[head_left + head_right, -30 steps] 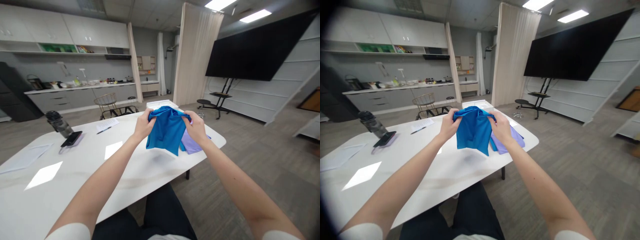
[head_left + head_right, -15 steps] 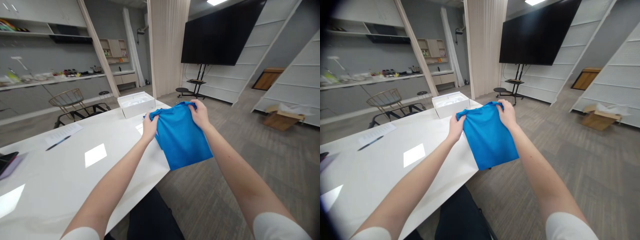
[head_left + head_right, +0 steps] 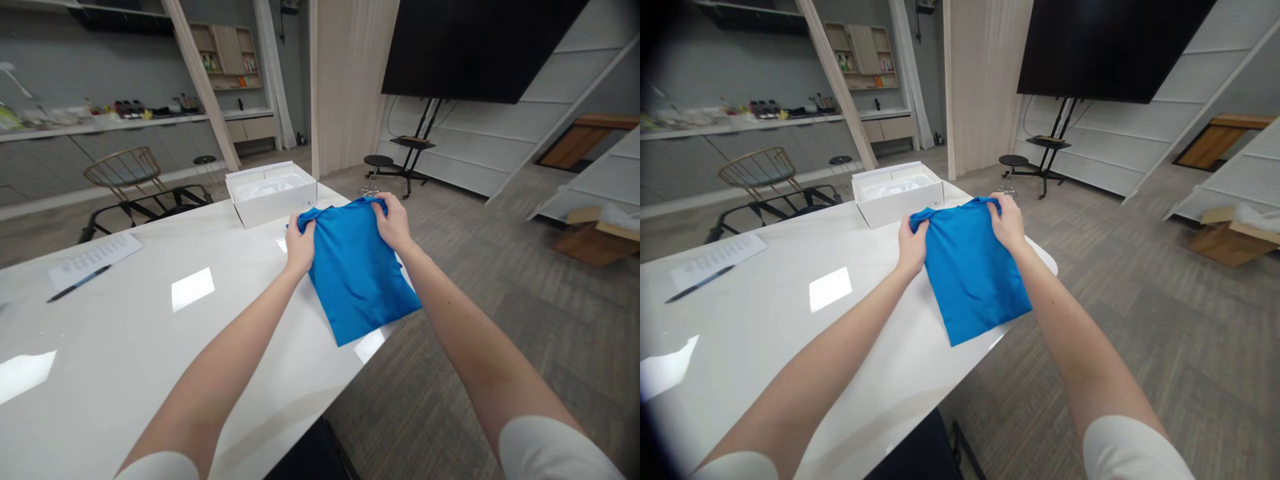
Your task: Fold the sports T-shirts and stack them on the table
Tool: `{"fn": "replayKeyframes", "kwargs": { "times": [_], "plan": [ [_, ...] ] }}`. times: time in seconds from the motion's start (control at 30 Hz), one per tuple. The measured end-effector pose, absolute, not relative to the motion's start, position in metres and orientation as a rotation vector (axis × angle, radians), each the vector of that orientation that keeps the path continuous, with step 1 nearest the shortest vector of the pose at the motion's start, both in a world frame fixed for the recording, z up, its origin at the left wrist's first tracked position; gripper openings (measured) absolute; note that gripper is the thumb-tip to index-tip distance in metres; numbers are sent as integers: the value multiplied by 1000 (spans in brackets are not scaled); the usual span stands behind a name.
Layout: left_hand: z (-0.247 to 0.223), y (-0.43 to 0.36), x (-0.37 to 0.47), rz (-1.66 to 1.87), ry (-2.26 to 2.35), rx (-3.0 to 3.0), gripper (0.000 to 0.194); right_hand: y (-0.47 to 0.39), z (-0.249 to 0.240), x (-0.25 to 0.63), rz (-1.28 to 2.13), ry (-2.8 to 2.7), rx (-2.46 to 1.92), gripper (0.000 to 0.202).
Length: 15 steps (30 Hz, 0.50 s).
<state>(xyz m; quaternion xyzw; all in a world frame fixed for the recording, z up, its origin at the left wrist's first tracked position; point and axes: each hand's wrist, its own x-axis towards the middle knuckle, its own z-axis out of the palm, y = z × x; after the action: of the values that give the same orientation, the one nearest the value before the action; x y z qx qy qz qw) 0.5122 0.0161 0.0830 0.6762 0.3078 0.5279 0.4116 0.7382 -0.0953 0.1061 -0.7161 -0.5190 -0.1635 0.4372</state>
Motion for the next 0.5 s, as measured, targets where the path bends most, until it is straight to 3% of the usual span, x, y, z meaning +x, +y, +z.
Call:
{"fn": "replayKeyframes", "kwargs": {
  "times": [0.13,0.3,0.5],
  "plan": [
    [62,68,531,1203,994,1650,10,-34,89,762,-354,-1323,-1808,28],
    [16,106,528,838,1213,1767,4,12,44,775,-41,-1383,-2022,23],
    [25,121,527,1035,1205,1815,14,36,51,786,-182,-1379,-1914,27]
  ]
}}
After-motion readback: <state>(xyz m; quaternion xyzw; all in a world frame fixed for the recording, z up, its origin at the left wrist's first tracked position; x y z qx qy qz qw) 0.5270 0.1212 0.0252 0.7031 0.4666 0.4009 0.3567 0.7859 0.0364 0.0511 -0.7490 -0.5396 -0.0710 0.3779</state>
